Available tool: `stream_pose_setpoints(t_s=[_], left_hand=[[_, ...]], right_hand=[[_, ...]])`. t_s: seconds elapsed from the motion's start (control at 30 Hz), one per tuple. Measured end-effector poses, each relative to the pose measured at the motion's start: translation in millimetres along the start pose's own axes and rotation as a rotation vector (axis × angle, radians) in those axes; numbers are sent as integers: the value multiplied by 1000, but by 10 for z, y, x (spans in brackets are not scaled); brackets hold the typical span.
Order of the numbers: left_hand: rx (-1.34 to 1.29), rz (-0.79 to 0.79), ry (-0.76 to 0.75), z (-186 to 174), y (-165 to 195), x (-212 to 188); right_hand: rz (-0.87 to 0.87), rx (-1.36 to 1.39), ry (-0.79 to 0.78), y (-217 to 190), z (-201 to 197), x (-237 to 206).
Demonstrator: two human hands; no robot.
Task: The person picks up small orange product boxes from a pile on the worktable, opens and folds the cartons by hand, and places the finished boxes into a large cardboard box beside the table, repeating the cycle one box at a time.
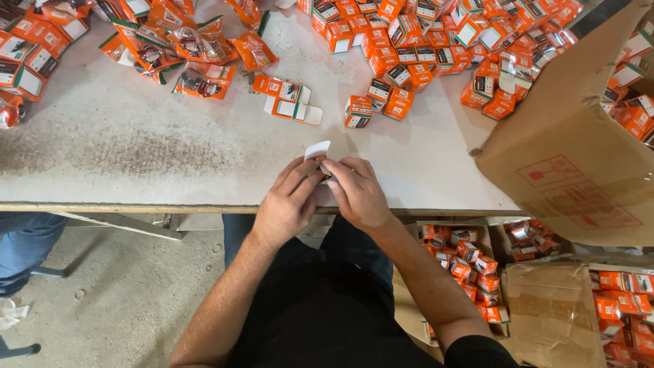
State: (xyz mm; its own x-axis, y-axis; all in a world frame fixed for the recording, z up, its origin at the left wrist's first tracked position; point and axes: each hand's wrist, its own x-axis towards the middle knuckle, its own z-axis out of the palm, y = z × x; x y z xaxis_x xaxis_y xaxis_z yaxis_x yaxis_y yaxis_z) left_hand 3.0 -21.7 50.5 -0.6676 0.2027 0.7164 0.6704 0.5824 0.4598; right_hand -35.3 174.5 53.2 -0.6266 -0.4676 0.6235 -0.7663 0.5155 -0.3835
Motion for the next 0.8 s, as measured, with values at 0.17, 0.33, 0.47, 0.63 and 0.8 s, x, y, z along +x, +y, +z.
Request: stream_pose_setpoints(t_s=[0.17,0.33,0.47,0.63,0.8], left_hand=[[-83,-40,35,-8,7,-42],[-58,-10,-3,-24,12,-44],[-12,51,7,-11,15,-32],[-176,-6,104,12,-39,-49],[-299,-253,-46,4,-112,-88]], right_hand=[[99,210,13,109,21,25],[417,769,39,185,38,70],[518,724,-277,284,-24,144],[15,549,-187,229,-54,181],[-5,447,-192,109,-141,160]])
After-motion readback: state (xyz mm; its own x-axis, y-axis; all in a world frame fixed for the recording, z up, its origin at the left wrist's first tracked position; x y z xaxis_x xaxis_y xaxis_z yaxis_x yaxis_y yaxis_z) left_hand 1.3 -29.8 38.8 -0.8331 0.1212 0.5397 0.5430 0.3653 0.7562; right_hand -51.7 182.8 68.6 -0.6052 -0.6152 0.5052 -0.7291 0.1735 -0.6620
